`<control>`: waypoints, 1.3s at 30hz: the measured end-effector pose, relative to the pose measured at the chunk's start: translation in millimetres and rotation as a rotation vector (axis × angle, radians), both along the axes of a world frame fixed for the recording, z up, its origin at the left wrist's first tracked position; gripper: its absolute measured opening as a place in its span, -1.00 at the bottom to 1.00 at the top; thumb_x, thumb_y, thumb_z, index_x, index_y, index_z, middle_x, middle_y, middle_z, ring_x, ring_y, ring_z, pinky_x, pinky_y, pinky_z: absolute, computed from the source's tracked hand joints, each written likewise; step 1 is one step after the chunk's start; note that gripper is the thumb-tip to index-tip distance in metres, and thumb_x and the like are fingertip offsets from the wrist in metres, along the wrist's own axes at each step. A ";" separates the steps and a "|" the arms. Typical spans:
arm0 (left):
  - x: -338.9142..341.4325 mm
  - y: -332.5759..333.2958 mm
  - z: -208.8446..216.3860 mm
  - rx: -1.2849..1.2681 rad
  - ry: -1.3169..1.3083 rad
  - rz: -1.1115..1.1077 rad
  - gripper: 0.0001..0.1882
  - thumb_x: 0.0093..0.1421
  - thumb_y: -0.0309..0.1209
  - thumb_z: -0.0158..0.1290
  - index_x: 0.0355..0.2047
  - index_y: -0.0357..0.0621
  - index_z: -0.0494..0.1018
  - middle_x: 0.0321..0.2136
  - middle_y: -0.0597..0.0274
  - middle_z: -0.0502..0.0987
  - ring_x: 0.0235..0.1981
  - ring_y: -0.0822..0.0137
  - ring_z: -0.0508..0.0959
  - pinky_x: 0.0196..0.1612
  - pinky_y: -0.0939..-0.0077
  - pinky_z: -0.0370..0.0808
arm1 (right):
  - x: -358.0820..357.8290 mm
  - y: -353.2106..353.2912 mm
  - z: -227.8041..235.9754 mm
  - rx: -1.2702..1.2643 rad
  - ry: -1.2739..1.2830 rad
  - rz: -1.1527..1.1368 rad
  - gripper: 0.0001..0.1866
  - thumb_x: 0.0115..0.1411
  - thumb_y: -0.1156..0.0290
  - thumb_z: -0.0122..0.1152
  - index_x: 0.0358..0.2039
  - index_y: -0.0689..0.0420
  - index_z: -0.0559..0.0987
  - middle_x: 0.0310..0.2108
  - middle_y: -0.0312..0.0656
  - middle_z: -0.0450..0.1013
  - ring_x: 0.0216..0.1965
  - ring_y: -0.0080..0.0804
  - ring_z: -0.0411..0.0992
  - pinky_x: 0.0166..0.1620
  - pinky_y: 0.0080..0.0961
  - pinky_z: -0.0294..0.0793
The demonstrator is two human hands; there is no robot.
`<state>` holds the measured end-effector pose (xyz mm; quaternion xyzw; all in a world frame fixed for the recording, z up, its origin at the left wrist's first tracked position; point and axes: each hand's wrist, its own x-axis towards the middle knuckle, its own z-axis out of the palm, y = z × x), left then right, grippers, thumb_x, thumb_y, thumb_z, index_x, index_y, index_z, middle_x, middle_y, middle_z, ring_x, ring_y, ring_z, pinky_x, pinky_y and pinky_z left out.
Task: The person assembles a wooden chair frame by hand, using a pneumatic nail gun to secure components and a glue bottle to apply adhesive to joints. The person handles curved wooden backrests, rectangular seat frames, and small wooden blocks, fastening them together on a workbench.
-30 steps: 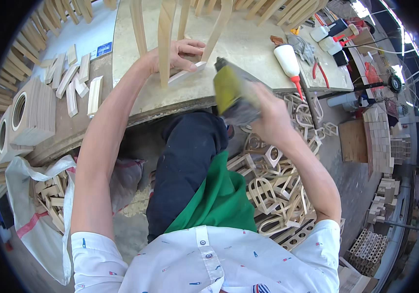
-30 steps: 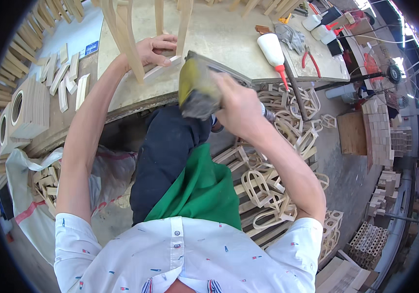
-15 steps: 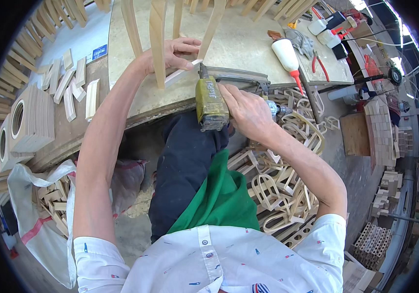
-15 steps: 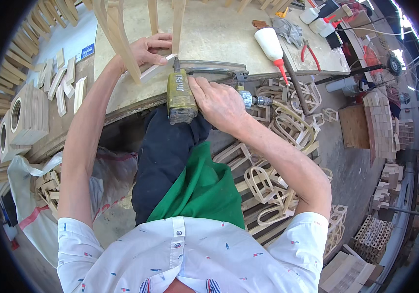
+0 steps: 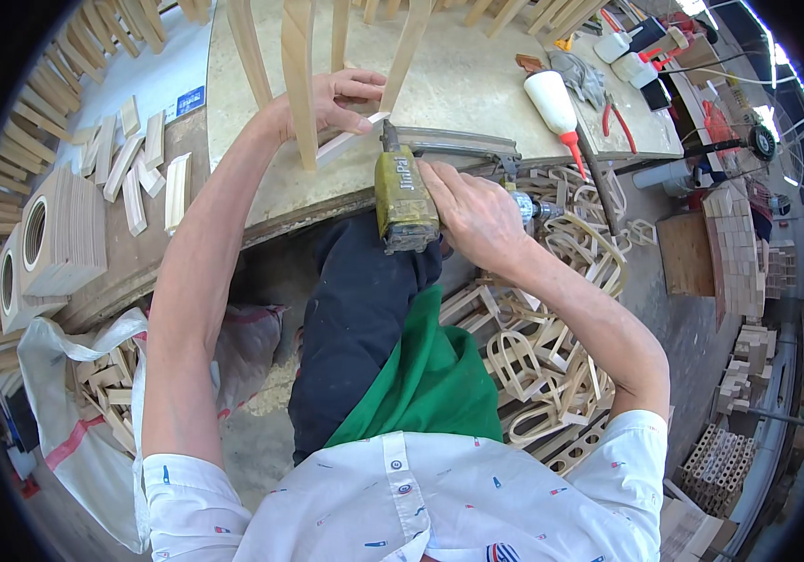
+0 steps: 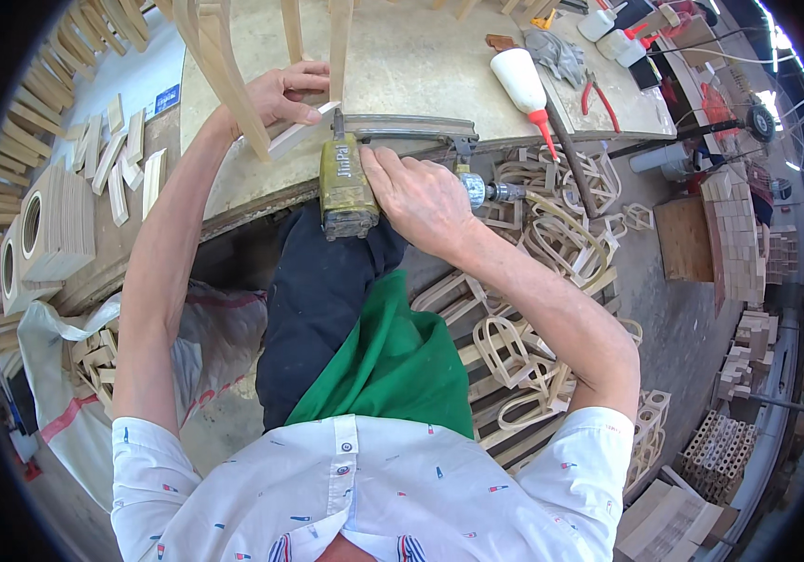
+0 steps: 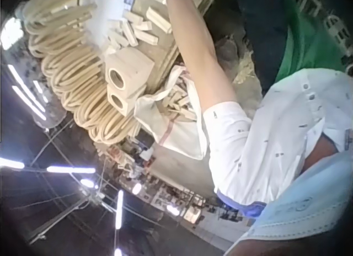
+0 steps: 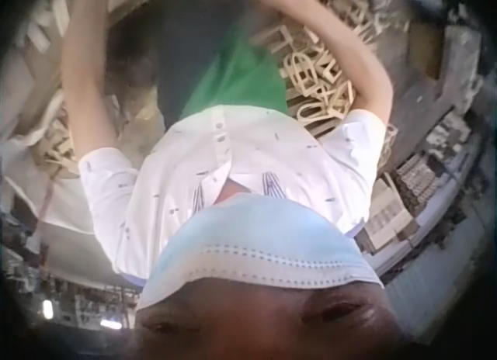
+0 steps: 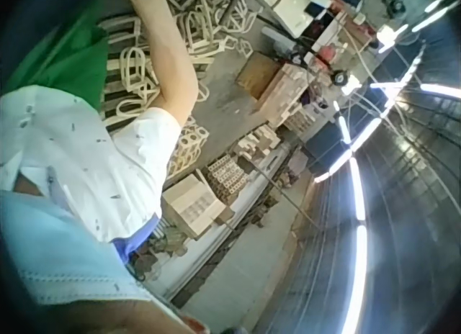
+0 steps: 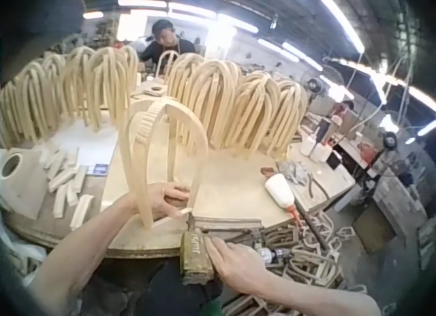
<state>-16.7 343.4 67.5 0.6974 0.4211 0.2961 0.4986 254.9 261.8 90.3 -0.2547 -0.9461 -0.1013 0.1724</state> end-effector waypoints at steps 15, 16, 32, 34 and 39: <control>0.7 -2.6 4.6 -0.020 -0.015 0.018 -0.40 -0.04 -0.51 0.28 0.08 -0.16 0.46 0.23 0.31 0.27 0.21 0.31 0.30 0.25 0.47 0.22 | -4.9 -3.7 -3.8 -0.005 -0.035 -0.031 -0.56 0.01 0.44 0.10 -0.06 0.33 0.43 -0.43 -0.21 0.38 -0.49 -0.43 0.49 -0.46 -0.50 0.51; 1.1 -2.7 4.2 -0.024 -0.025 0.015 -0.41 -0.04 -0.51 0.28 0.08 -0.16 0.46 0.23 0.31 0.27 0.21 0.32 0.30 0.25 0.47 0.22 | -5.0 -3.8 -3.7 -0.004 -0.036 -0.033 -0.56 0.02 0.44 0.10 -0.06 0.33 0.43 -0.43 -0.21 0.38 -0.49 -0.43 0.49 -0.46 -0.50 0.52; -1.5 -3.4 -4.6 -0.071 -0.115 0.016 -0.42 0.03 -0.45 0.25 0.11 -0.18 0.43 0.26 0.30 0.24 0.21 0.34 0.30 0.23 0.50 0.23 | 11.7 19.3 59.4 -0.330 0.271 -0.181 -0.68 0.00 0.40 0.26 -0.24 0.29 0.48 -0.27 0.07 0.45 -0.31 0.07 0.50 -0.23 -0.18 0.50; -2.0 -6.5 -3.1 -0.088 -0.167 0.030 -0.43 0.07 -0.42 0.23 0.13 -0.18 0.42 0.28 0.30 0.21 0.21 0.34 0.30 0.22 0.50 0.23 | 8.7 33.0 89.8 -0.390 0.328 -0.431 -0.70 0.02 0.38 0.27 -0.31 0.33 0.50 -0.34 0.14 0.48 -0.28 0.12 0.48 -0.18 -0.22 0.48; -8.9 -22.1 6.2 -0.114 -0.200 0.275 -0.48 0.15 -0.42 0.13 0.14 -0.23 0.38 0.07 0.12 0.45 0.08 0.36 0.44 0.13 0.52 0.35 | 37.8 97.5 72.1 -1.187 0.824 -0.541 -0.70 0.17 0.29 0.26 -0.35 0.32 0.48 -0.53 -0.18 0.45 -0.57 -0.49 0.47 -0.48 -0.55 0.52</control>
